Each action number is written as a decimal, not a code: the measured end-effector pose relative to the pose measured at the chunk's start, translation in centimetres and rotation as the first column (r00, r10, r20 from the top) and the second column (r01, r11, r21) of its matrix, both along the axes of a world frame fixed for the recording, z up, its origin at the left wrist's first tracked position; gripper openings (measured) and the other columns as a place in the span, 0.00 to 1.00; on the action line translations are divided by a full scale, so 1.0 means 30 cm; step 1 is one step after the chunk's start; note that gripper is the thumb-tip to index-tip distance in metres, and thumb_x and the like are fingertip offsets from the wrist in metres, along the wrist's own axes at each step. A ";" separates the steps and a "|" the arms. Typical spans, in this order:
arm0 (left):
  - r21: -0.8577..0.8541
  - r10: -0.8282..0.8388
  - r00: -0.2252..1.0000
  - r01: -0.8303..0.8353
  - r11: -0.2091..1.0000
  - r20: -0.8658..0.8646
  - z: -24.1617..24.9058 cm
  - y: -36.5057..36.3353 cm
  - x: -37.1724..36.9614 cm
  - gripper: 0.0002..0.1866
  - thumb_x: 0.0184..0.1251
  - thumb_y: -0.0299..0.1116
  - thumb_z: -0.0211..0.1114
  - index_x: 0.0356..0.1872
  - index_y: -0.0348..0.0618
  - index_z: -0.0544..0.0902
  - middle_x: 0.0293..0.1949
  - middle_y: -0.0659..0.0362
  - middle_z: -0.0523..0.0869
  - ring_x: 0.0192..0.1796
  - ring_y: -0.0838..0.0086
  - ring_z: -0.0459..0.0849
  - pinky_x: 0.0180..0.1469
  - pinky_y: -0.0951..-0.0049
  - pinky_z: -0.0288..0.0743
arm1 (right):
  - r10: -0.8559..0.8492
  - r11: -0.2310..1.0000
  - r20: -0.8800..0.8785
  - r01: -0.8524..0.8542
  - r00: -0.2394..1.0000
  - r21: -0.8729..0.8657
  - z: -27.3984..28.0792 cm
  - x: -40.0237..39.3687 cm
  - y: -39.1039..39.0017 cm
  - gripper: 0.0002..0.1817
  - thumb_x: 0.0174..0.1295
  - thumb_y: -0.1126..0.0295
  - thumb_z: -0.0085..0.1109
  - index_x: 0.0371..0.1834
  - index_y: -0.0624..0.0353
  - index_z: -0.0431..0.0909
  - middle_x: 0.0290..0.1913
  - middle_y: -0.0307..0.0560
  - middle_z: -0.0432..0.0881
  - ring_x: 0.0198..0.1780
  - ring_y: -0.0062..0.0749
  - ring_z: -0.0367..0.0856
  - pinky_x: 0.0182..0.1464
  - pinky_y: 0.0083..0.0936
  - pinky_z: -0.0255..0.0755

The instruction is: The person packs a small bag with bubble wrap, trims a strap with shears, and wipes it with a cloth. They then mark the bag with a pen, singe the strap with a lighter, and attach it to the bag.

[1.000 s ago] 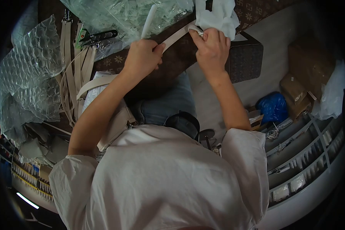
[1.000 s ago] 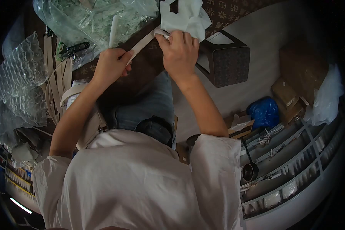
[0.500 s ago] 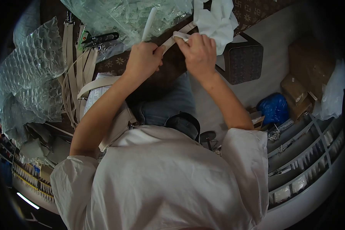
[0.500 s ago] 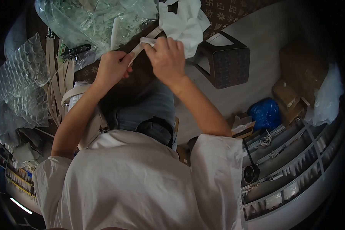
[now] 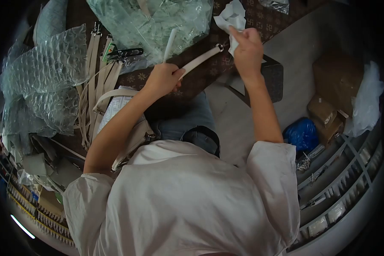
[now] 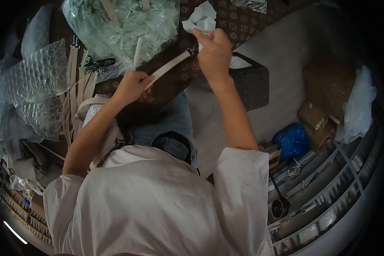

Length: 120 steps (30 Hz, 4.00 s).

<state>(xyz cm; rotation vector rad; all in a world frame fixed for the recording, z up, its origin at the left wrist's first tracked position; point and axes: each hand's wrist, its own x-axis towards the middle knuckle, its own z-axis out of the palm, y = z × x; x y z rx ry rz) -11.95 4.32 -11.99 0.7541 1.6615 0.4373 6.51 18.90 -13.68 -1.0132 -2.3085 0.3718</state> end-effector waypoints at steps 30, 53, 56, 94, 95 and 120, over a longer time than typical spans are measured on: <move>0.816 0.446 0.869 -0.092 0.570 -0.214 0.731 -0.763 -0.102 0.08 0.58 0.28 0.59 0.24 0.34 0.76 0.17 0.60 0.74 0.15 0.80 0.72 0.17 0.81 0.62 | 0.709 -0.139 -0.623 -0.800 0.331 -0.584 0.789 -0.372 -0.346 0.08 0.61 0.72 0.55 0.38 0.66 0.79 0.29 0.43 0.80 0.30 0.20 0.78 0.31 0.14 0.69; 0.752 0.511 0.789 -0.097 0.652 -0.341 0.735 -0.823 -0.131 0.09 0.49 0.25 0.69 0.31 0.34 0.80 0.22 0.59 0.77 0.22 0.77 0.76 0.23 0.80 0.67 | 0.768 0.100 -0.541 -0.898 0.344 -0.429 0.799 -0.357 -0.281 0.06 0.59 0.77 0.55 0.37 0.65 0.80 0.27 0.43 0.78 0.29 0.22 0.77 0.30 0.16 0.67; 0.759 0.631 0.722 -0.232 0.608 -0.284 0.725 -0.874 -0.155 0.12 0.46 0.25 0.70 0.32 0.34 0.80 0.22 0.59 0.77 0.23 0.79 0.76 0.24 0.80 0.67 | 0.663 0.265 -0.511 -0.810 0.547 -0.522 0.770 -0.339 -0.218 0.06 0.59 0.75 0.54 0.37 0.65 0.80 0.27 0.42 0.78 0.30 0.22 0.76 0.32 0.18 0.68; 0.894 0.693 0.721 -0.292 0.340 -0.028 0.658 -0.553 0.001 0.12 0.60 0.29 0.61 0.44 0.35 0.79 0.41 0.53 0.80 0.42 0.67 0.80 0.43 0.73 0.72 | 0.294 -0.322 -0.934 -0.899 0.202 -0.296 0.862 -0.487 -0.224 0.17 0.61 0.76 0.50 0.53 0.71 0.64 0.32 0.49 0.76 0.27 0.23 0.73 0.34 0.20 0.72; 0.892 0.734 0.678 -0.310 0.329 -0.035 0.671 -0.548 0.011 0.12 0.60 0.29 0.61 0.44 0.35 0.79 0.41 0.53 0.80 0.42 0.67 0.80 0.43 0.73 0.72 | 0.399 -0.263 -0.896 -0.912 0.195 -0.315 0.840 -0.528 -0.301 0.18 0.60 0.77 0.51 0.53 0.70 0.65 0.37 0.52 0.77 0.35 0.28 0.75 0.42 0.23 0.71; 0.784 0.997 -0.020 -0.619 0.044 -0.071 0.578 -1.661 -0.337 0.13 0.66 0.40 0.55 0.37 0.39 0.79 0.26 0.64 0.77 0.29 0.81 0.75 0.31 0.80 0.65 | 0.637 -0.173 -0.603 -0.673 0.479 -0.719 0.574 -0.638 -0.491 0.11 0.63 0.74 0.51 0.45 0.70 0.75 0.38 0.47 0.80 0.40 0.25 0.78 0.46 0.20 0.72</move>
